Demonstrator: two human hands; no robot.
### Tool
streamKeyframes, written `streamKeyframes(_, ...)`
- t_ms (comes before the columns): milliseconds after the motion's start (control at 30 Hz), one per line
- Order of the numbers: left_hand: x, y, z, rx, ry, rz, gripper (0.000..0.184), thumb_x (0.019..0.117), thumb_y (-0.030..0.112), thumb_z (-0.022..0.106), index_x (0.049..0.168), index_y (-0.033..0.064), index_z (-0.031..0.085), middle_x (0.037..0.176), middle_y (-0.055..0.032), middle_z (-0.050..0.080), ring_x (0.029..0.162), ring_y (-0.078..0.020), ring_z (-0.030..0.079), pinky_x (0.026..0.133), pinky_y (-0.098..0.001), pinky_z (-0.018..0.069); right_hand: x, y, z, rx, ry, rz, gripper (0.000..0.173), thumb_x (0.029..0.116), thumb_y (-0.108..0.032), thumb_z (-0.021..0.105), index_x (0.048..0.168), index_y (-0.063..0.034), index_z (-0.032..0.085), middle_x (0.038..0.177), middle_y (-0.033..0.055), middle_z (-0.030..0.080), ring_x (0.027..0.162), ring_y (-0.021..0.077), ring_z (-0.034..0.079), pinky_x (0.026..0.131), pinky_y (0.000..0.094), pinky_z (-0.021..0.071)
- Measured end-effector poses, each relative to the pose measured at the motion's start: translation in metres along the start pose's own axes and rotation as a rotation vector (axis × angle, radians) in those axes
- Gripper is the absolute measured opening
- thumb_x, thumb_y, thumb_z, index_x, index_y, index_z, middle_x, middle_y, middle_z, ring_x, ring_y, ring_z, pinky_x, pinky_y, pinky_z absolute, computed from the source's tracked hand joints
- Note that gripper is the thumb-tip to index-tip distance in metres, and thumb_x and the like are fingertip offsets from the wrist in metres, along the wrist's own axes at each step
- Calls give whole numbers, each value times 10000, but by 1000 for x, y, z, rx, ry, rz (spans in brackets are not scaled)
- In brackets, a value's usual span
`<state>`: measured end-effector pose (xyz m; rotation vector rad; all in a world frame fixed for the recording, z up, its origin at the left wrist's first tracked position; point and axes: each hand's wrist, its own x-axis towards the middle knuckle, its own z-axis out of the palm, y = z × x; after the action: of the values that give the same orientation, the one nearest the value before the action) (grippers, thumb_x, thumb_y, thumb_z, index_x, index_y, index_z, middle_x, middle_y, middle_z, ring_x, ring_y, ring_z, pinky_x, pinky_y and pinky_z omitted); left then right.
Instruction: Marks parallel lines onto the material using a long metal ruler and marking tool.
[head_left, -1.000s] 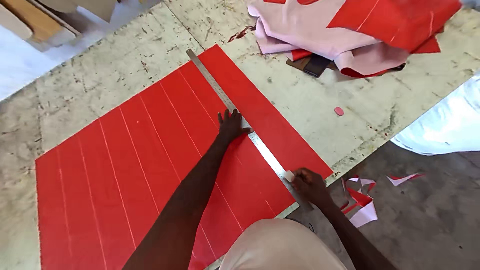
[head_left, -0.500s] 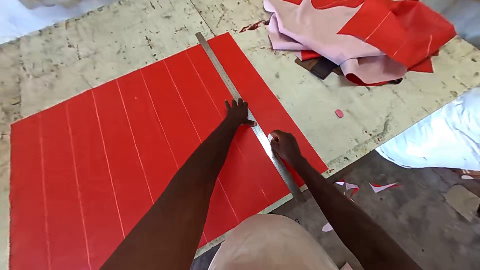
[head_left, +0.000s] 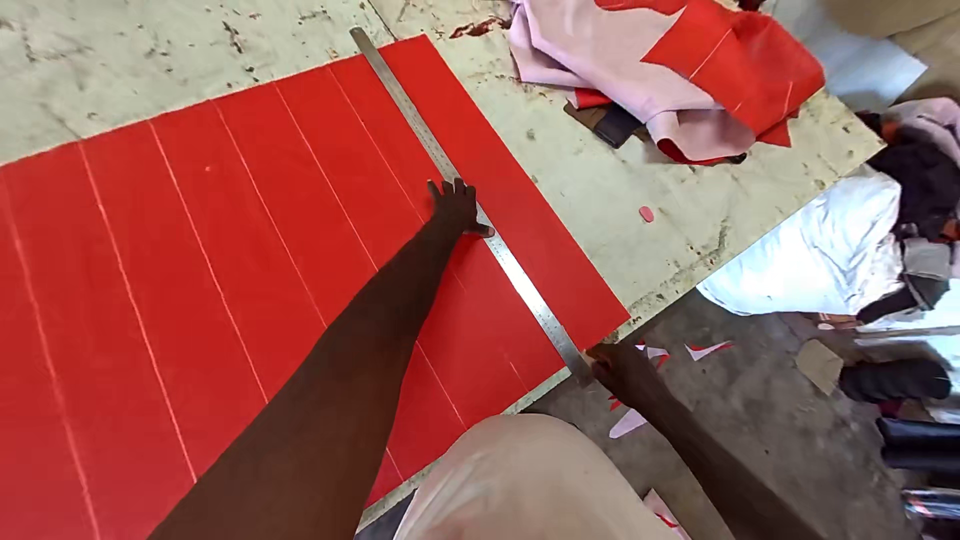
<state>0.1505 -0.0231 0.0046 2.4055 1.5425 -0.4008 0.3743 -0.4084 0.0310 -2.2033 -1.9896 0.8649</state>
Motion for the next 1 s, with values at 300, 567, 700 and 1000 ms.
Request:
streamKeyframes(300,2,-5,6,-22,37,45,1217,703,808,732,1556,21,369,1656,-257,246,1503,-503,262,1158,-798,111,77,-24,18,257,414,-75,260,988,-157,633,1226,-92,715,903,89,741,763,231,710,738,493,601)
streamKeyframes(567,0,-15,16,-76,69,100,1215,739,830,677,1566,4,343,1678,-240,202,1550,-450,185,1201,-744,76,105,-30,25,179,472,-145,257,997,-175,605,1195,-66,728,1004,93,747,856,219,730,795,450,616)
streamKeyframes(700,-1,-20,21,-158,103,111,1200,741,824,679,1571,23,350,1697,-205,178,1569,-423,144,1207,-736,69,125,-37,19,166,450,-162,271,1007,-172,595,1221,-65,723,1031,96,743,886,213,729,819,434,618)
streamKeyframes(1000,3,-26,33,-204,182,123,1204,721,826,685,1577,44,361,1703,-186,185,1569,-399,168,1226,-690,92,258,-86,-12,147,409,-243,263,1014,-156,582,1211,-49,720,1049,122,741,900,235,729,832,451,611)
